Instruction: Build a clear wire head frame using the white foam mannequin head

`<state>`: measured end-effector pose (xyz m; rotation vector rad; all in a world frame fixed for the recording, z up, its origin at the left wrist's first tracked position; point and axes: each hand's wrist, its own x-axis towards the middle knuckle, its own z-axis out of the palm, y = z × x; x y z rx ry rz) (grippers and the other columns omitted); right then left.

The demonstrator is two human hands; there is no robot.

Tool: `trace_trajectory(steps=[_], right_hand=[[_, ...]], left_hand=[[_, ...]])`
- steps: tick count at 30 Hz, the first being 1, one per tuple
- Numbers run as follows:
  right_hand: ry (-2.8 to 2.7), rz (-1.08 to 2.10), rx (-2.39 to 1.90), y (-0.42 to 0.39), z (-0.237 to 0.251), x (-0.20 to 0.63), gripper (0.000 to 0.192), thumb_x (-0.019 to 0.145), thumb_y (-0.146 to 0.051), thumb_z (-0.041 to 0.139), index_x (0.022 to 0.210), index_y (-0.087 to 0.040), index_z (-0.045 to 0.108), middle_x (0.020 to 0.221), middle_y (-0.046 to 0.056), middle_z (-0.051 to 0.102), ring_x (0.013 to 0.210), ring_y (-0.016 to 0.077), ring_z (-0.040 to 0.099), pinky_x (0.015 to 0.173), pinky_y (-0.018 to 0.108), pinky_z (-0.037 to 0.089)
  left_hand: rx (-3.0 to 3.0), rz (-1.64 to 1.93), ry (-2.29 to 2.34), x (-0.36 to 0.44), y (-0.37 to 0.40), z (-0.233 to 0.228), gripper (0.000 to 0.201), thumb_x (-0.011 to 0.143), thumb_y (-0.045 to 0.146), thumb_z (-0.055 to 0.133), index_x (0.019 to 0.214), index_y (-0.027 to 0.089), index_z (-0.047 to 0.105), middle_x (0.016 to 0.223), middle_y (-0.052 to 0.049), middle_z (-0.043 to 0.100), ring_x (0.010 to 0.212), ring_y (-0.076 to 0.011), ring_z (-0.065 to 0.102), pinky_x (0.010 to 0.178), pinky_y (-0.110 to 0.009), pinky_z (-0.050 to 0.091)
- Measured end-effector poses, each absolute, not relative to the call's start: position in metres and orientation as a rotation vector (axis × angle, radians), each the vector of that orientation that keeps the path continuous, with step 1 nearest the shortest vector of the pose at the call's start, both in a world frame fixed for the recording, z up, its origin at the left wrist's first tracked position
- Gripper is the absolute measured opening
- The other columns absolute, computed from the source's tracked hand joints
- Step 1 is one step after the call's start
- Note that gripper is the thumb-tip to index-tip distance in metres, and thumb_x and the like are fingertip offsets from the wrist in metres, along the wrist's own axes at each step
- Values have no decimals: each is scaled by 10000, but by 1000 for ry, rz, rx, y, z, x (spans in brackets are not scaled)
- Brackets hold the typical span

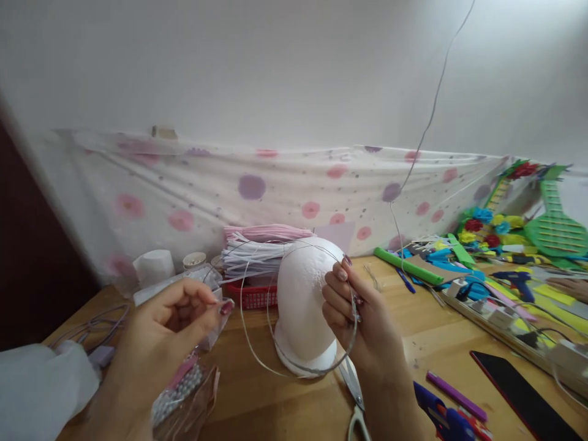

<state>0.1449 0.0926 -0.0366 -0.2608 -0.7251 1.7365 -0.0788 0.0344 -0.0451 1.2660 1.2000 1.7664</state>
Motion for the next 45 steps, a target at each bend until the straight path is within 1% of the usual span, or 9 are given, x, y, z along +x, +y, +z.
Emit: trace_trajectory(steps=[5,12,17,25,29,33,36,39,45], right_hand=[[-699,1935,-43,95,-40,148,257,852,-195,724,704,-158,517,535,-127,257,398,20,135,349,141,145],[-532,2195,184,97,-46,140,271,997,-232,543,743,-166,477,542,-123,264,386,26,244,362,151,161],[-346,2309,381,104,-53,133,377,1074,-331,344,762,-159,469,535,-124,252,384,24,280,367,147,155],[-283,2379,371,101,-56,125,414,1083,-360,282,759,-168,456,525,-122,273,376,24,295,363,135,156],[-365,2348,313,96,-56,120,352,1060,-300,401,740,-167,462,513,-129,268,367,15,287,360,131,151],[-485,2284,212,94,-57,114,284,985,-251,578,732,-160,488,527,-133,247,373,8,232,362,133,135],[-603,2222,89,94,-55,110,269,891,-269,714,731,-153,532,520,-134,263,380,13,182,352,137,140],[-752,2125,-50,93,-54,106,323,829,-403,766,740,-150,585,487,-132,309,378,15,147,339,129,159],[-996,1994,-296,91,-58,98,704,714,-839,573,712,-139,644,584,12,603,471,99,547,423,187,410]], left_hand=[[1249,1964,1349,-80,52,-50,344,655,328,826,816,236,536,623,86,465,537,-77,409,485,-166,358],[1569,1996,1231,-82,59,-60,198,846,380,691,1004,261,693,1087,-16,656,1032,-174,606,959,-294,483],[1743,1917,861,-85,49,-59,328,851,205,679,1151,335,713,1329,-50,575,1211,-226,534,796,-237,531],[1836,1769,991,-104,41,-51,140,892,325,649,899,285,783,1083,-58,630,1101,-217,559,814,-254,499],[1686,1642,1228,-99,32,-48,342,897,527,585,883,252,788,685,-21,558,646,-144,516,609,-240,455],[1395,1602,985,-94,26,-44,500,728,698,680,613,218,757,541,-34,586,488,-128,544,489,-232,464],[1169,1602,832,-93,24,-41,547,593,749,728,500,211,693,502,-2,574,295,-46,409,285,-175,267],[1008,1670,771,-92,24,-39,461,670,647,763,576,200,697,552,24,609,240,24,308,253,-133,133],[868,1826,733,-90,28,-32,321,631,461,876,605,193,701,661,18,687,271,34,362,257,-76,279]])
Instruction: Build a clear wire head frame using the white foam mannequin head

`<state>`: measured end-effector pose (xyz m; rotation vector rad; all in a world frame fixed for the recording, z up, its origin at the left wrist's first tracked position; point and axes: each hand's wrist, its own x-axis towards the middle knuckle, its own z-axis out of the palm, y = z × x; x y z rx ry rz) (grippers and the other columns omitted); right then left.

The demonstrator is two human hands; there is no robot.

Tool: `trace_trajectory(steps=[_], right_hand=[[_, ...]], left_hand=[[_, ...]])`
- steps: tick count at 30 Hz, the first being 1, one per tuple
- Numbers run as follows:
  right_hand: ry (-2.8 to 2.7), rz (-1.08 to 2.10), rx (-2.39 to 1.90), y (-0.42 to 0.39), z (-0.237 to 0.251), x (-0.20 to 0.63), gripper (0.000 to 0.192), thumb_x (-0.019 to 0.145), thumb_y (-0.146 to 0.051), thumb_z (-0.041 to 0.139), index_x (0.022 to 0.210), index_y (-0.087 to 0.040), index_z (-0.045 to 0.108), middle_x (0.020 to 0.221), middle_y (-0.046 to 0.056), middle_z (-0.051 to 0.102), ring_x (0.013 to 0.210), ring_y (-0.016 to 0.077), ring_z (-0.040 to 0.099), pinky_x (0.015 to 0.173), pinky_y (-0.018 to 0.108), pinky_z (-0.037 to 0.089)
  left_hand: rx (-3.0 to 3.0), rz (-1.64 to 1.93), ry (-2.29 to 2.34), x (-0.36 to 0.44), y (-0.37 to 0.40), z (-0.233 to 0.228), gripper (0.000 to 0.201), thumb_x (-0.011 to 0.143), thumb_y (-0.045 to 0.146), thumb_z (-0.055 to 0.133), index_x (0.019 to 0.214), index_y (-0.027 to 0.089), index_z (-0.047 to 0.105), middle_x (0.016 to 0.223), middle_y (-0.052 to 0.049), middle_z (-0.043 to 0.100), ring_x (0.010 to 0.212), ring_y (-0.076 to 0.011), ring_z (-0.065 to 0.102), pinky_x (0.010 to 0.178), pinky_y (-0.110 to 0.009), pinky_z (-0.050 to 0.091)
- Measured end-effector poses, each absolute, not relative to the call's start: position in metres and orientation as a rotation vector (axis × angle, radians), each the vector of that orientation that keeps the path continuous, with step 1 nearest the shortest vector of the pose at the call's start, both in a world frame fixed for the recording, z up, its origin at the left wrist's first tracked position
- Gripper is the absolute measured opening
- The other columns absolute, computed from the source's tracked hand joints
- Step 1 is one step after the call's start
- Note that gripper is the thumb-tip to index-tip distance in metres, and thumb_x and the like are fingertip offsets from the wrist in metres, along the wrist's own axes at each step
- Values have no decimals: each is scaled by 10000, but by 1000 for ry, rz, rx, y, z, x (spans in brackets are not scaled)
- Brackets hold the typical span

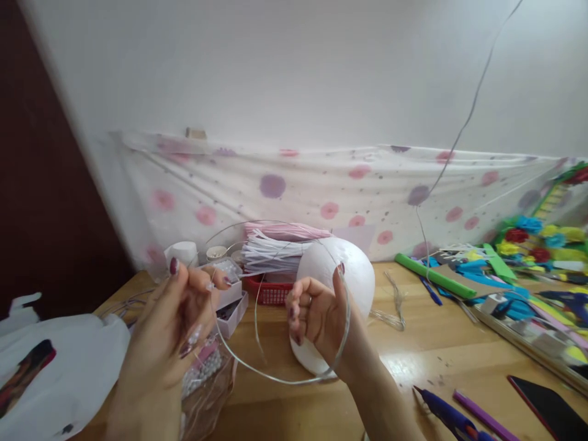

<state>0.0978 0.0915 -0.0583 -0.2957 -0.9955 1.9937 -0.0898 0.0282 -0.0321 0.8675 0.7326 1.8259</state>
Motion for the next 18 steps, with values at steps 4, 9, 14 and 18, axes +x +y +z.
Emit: trace_trajectory(steps=[4,9,14,18], right_hand=[[-1105,2020,-190,87,-64,94,849,765,-901,361,741,-121,696,705,110,715,649,176,687,641,282,516],[-1235,1882,-153,78,-68,94,365,746,-533,801,877,-197,746,752,29,736,689,115,670,665,213,485],[-1340,1928,-199,74,-79,86,211,748,-332,846,912,-225,766,772,11,718,673,74,636,669,183,467],[-1445,1932,5,77,-91,78,203,841,-403,749,965,-245,780,469,-75,477,396,29,378,465,159,327]], left_hand=[[800,1987,720,-89,29,-29,312,540,417,926,580,171,738,688,-14,715,360,-16,469,262,-84,349],[783,2016,673,-91,28,-30,254,608,352,902,711,148,793,962,-88,765,612,-105,632,416,-137,524],[767,2043,632,-86,27,-28,232,623,328,881,642,144,742,922,-81,754,622,-133,646,450,-182,534],[842,2003,609,-85,25,-31,310,695,335,829,559,148,622,956,-69,730,679,-153,656,501,-214,545]])
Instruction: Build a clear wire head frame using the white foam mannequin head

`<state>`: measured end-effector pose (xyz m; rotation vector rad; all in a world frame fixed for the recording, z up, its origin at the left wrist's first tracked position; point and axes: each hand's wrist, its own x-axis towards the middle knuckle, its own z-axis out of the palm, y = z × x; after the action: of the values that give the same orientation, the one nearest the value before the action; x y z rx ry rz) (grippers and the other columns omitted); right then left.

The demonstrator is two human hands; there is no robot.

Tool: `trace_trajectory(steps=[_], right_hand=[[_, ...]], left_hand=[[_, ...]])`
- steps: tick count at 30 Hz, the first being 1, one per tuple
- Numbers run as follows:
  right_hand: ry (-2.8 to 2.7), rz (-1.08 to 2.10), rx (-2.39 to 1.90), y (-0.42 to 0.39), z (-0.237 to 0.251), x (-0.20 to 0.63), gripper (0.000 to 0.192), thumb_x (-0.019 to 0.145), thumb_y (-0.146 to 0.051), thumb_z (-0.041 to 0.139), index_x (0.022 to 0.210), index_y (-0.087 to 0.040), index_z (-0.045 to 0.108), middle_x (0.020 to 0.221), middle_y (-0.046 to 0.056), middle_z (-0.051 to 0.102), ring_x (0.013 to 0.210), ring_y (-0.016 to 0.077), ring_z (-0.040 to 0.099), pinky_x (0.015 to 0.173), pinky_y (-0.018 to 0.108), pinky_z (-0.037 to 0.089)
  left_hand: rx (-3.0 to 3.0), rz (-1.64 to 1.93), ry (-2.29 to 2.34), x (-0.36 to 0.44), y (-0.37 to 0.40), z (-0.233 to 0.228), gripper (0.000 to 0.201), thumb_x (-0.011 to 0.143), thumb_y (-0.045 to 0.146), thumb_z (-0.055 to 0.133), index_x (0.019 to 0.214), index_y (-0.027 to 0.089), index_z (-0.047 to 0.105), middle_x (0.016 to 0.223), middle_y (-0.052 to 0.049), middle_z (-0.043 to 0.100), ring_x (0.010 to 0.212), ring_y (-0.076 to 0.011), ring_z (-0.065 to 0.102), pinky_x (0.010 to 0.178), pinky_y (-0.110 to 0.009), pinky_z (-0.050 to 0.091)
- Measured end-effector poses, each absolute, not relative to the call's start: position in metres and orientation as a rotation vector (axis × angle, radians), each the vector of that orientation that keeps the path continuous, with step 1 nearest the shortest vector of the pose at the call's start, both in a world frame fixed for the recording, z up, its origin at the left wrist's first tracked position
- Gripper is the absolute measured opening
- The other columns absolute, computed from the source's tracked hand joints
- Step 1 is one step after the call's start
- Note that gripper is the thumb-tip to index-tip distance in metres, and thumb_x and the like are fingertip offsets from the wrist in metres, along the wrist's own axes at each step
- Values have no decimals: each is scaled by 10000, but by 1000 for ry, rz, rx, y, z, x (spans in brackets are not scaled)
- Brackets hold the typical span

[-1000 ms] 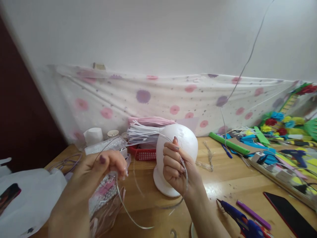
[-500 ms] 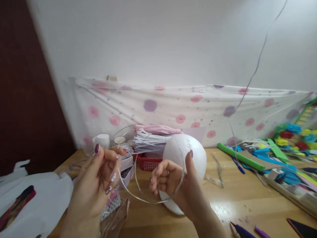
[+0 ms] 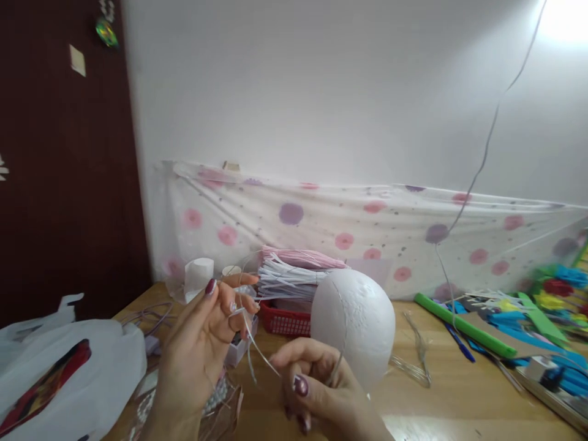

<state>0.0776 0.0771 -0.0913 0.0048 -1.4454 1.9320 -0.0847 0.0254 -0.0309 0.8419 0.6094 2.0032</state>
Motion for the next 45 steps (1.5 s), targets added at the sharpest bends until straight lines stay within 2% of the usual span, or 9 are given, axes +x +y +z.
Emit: trace_trajectory(steps=[4,7,10,14,21,25,34,40,45], right_hand=[[-1254,1967,73,69,-79,82,204,894,-391,693,872,-210,784,440,-107,261,423,43,219,493,166,325],[-1031,2070,41,63,-64,88,150,861,-330,743,871,-182,770,500,-98,265,486,59,198,524,159,348],[-849,2097,95,64,-57,93,95,840,-267,768,863,-176,751,510,-109,253,468,53,128,501,141,350],[-717,2121,165,69,-55,100,89,828,-196,776,865,-181,697,522,-128,222,446,40,90,497,110,336],[-527,2105,192,70,-46,111,164,830,-79,752,894,-189,648,517,-134,403,415,9,318,484,89,357],[-420,2108,240,69,-41,116,195,844,-16,707,911,-181,627,532,-129,511,457,6,471,494,94,411],[-382,2094,213,75,-41,119,160,881,-57,682,939,-186,609,520,-134,524,450,13,491,478,94,418],[-468,2091,180,77,-44,113,90,886,-107,701,880,-170,637,487,-125,493,440,24,466,483,101,417],[-812,2010,121,78,-52,106,303,737,-393,850,839,-167,677,685,-49,600,619,64,578,610,169,511]], left_hand=[[974,1966,603,-83,25,-35,301,806,372,730,621,156,633,998,-73,710,727,-161,658,526,-224,533],[1014,1954,660,-78,25,-36,356,836,438,688,634,154,614,765,-40,672,579,-113,597,485,-197,475],[1045,1871,781,-73,26,-38,375,866,522,631,727,175,596,482,52,483,385,-60,402,395,-157,332],[1188,1831,870,-69,27,-45,377,933,548,523,814,197,592,412,99,324,353,-59,261,391,-170,224],[1461,1819,969,-57,29,-46,361,925,504,562,724,206,595,517,13,586,555,-144,547,612,-258,418],[1681,1759,1081,-57,30,-44,395,981,446,461,675,216,555,565,-8,621,632,-177,595,696,-296,434],[1745,1753,1077,-55,28,-47,494,979,491,438,580,211,520,453,35,456,388,-107,452,455,-250,351],[1946,1897,1172,-52,32,-50,474,984,328,487,534,181,514,451,63,406,356,-50,392,401,-207,274],[1942,1992,1272,-53,30,-47,444,963,212,496,521,175,491,443,81,406,352,-31,390,411,-179,301]])
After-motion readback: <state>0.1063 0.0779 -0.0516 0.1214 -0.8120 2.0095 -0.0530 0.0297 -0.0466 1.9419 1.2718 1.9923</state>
